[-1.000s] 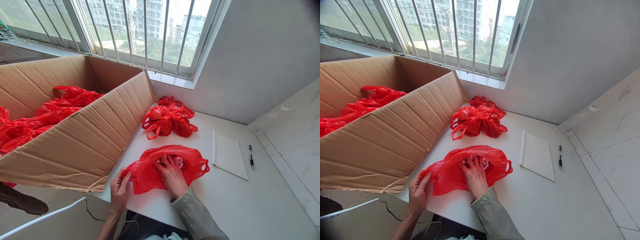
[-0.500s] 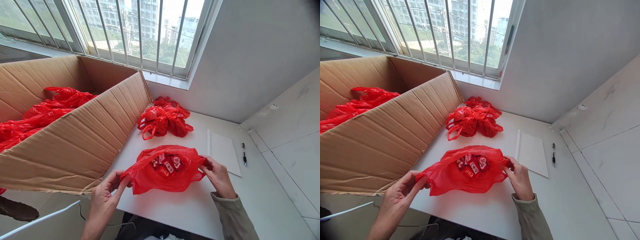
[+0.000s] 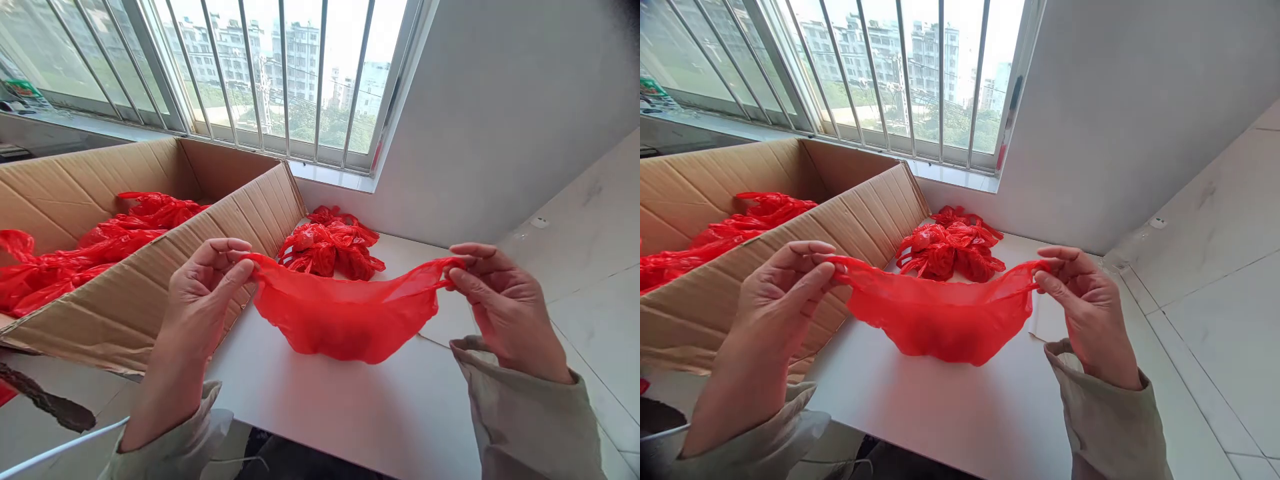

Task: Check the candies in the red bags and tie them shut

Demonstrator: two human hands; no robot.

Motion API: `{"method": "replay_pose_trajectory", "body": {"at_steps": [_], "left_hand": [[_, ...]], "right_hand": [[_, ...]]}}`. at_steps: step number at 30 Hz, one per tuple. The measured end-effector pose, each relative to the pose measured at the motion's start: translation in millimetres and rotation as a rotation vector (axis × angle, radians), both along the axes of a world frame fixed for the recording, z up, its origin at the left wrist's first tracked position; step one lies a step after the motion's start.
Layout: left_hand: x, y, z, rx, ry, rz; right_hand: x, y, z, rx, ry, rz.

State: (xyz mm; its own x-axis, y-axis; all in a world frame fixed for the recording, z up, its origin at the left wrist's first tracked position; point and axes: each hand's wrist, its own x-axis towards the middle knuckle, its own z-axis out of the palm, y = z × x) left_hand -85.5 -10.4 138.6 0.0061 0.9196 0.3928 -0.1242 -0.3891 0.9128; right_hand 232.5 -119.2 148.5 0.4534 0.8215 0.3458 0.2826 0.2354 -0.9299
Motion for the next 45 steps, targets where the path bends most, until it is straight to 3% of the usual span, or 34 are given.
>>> {"method": "replay_pose_trajectory", "body": {"at_steps": [2, 4, 6, 9, 11, 15, 19, 22, 25, 28, 31, 35, 38, 42, 45], "left_hand": [[-8.9, -2.2, -14.3, 0.033, 0.121, -0.075], [-24.7, -4.7, -38.7, 0.085, 0.235, -0.114], [-42.2, -5.2, -66.9, 0.14, 0.473, -0.134], [-57.2, 1.0, -101.0, 0.219, 0.853, -0.297], [-54.9, 9.5, -110.4, 0.212, 0.91, -0.415], [-32.0, 26.7, -98.9, 0.198, 0.688, -0.581], [-7.8, 27.6, -78.4, -0.008, 0.474, -0.697], [8.6, 22.0, -70.8, -0.079, 0.395, -0.696], [23.7, 19.2, -67.5, -0.116, 0.21, -0.674], [34.3, 18.9, -64.3, -0.171, 0.056, -0.647], [35.6, 17.9, -63.4, -0.222, 0.077, -0.683], [25.9, 17.6, -67.3, -0.199, 0.147, -0.816], [17.9, 22.7, -68.2, -0.006, 0.195, -0.926], [8.7, 30.4, -67.8, 0.336, 0.51, -1.048], [6.0, 28.7, -66.7, 0.357, 0.639, -1.088]], "right_hand": [[-1.5, -8.2, -10.3, -0.095, -0.055, 0.054], [1.5, -18.6, -21.9, -0.193, -0.08, 0.084], [8.1, -29.5, -30.9, -0.254, -0.116, 0.088], [19.6, -42.3, -35.2, -0.29, -0.249, 0.135], [24.1, -47.1, -32.9, -0.271, -0.362, 0.221], [18.1, -49.2, -26.6, -0.251, -0.596, 0.397], [1.7, -47.5, -22.9, -0.25, -0.739, 0.4], [-4.6, -44.4, -14.7, -0.07, -0.803, 0.227], [-4.9, -36.6, -5.1, 0.111, -0.857, -0.129], [-5.1, -26.3, -2.5, 0.157, -0.919, -0.304], [-6.8, -22.9, -6.2, 0.089, -0.934, -0.224], [-3.2, -32.1, -16.3, 0.028, -0.686, -0.095], [5.1, -40.5, -33.9, -0.021, -0.457, 0.14], [6.6, -46.1, -65.0, -0.174, -0.315, 0.377], [-4.4, -45.0, -72.9, -0.278, -0.16, 0.524]]}}
